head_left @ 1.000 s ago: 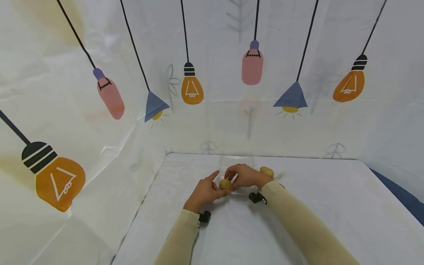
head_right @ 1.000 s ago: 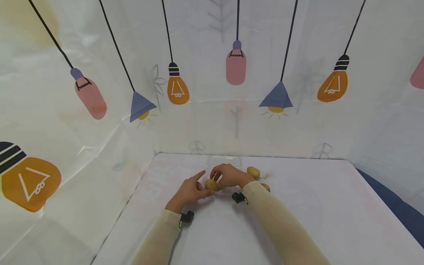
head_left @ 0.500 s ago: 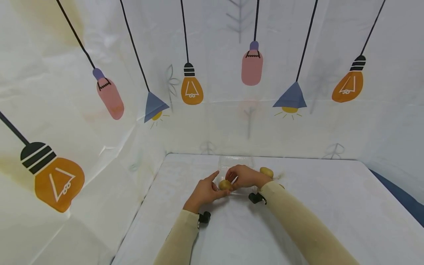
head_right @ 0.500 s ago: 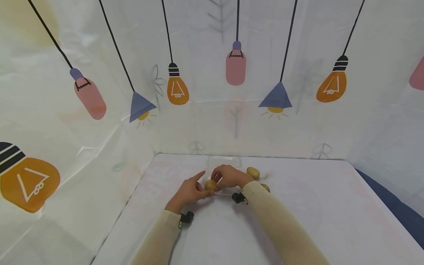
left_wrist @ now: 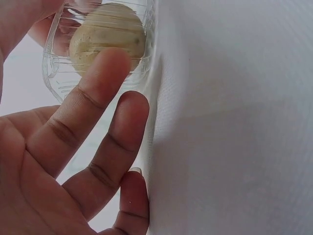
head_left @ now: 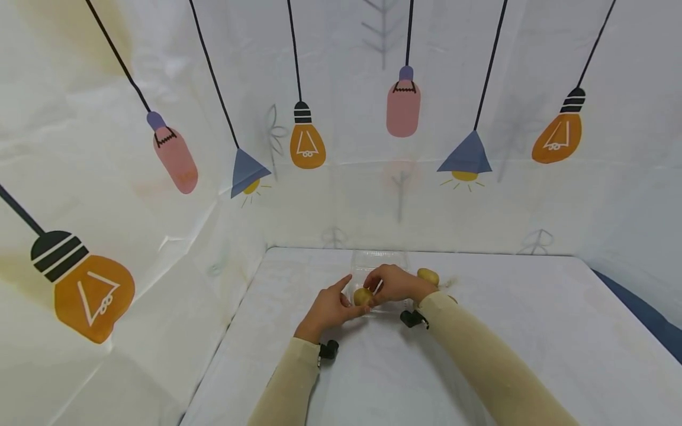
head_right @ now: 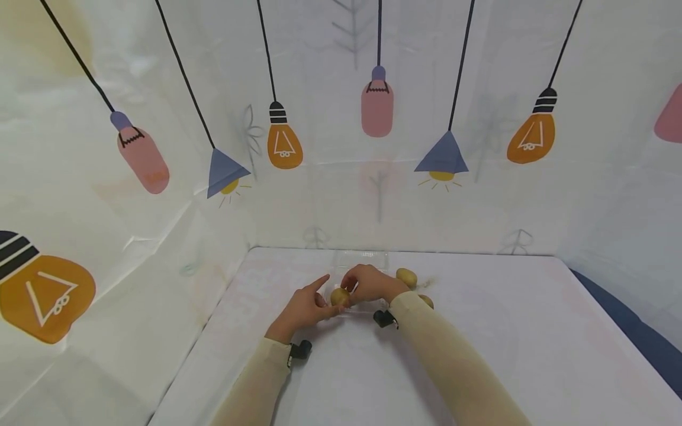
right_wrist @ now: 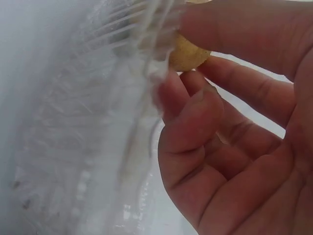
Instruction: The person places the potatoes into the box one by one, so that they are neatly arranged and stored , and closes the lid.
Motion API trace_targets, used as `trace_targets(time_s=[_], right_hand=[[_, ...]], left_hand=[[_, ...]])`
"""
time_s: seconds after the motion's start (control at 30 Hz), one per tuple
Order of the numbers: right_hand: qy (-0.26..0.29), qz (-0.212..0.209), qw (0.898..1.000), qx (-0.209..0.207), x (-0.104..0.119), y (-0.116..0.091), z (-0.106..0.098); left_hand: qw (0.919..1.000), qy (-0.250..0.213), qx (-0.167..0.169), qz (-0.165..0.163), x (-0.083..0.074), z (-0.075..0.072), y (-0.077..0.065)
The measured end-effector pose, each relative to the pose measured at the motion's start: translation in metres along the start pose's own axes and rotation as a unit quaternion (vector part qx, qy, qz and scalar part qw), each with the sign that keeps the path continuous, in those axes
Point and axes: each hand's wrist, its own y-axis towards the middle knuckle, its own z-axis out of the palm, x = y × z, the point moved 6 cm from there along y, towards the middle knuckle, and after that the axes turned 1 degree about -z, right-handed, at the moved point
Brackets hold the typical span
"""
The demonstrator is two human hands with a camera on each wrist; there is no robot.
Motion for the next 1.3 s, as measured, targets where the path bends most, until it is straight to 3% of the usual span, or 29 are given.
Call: trace_targets(time_s=[0.67, 1.3], right_hand=[[0.014, 0.008, 1.0, 0.003, -0.001, -0.003, 0.001], [-0.013, 0.016, 1.0, -0.022, 0.001, -0.016, -0.018]], left_hand=[[0.9999, 0.008, 0.002, -0.012, 0.001, 0.001, 0.002], [0.9996, 0.017, -0.002, -0.022, 0.002, 0.001, 0.002]])
